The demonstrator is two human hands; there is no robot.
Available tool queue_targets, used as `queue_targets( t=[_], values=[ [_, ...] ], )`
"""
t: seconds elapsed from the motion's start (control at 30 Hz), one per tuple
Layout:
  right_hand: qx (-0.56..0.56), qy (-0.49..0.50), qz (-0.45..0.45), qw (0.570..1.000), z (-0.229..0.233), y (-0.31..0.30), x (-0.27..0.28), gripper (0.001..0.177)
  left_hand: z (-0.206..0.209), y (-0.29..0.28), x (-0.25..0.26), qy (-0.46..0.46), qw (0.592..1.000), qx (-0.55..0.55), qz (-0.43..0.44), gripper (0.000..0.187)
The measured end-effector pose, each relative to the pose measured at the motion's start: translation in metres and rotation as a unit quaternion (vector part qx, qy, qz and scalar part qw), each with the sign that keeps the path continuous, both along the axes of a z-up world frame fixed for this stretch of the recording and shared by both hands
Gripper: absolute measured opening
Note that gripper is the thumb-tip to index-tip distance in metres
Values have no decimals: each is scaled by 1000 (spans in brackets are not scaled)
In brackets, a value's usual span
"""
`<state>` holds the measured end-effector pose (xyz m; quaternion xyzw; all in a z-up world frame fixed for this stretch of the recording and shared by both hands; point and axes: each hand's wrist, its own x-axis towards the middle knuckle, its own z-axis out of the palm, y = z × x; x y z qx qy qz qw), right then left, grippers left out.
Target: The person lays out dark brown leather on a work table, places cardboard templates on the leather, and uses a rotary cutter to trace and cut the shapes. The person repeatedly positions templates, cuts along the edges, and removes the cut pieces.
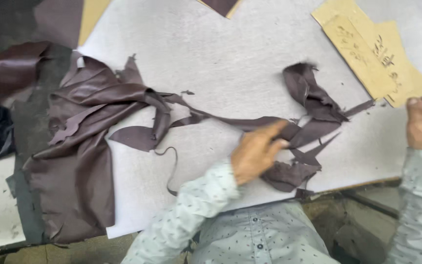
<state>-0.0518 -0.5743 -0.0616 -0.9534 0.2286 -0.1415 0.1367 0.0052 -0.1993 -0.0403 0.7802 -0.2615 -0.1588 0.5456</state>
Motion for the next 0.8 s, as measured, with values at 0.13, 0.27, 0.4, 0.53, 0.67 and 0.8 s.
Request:
queue_targets(
  t=[0.13, 0.27, 0.4, 0.53, 0.67, 0.8],
  values=[
    [132, -11, 37, 990, -10, 62, -12, 35, 3, 79, 46, -321, 929, 157, 99, 48],
    [2, -127, 237, 963, -7, 102, 34, 50, 0, 83, 58, -369, 900, 229, 34, 62],
    [148, -34, 209, 966, 6, 108, 67, 19, -10, 75, 66, -287, 910, 299, 2, 32],
    [503, -255, 94, 820, 14, 75, 63, 18, 5, 118, 79, -216, 950, 217, 67, 19],
    [379, -93, 112, 914, 12, 61, 57, 16, 42, 166, 77, -171, 951, 203, 157, 19],
    [268, 50, 30, 962, 19, 79, 51, 17, 52, 177, 75, -157, 937, 269, 156, 23]
  ],
)
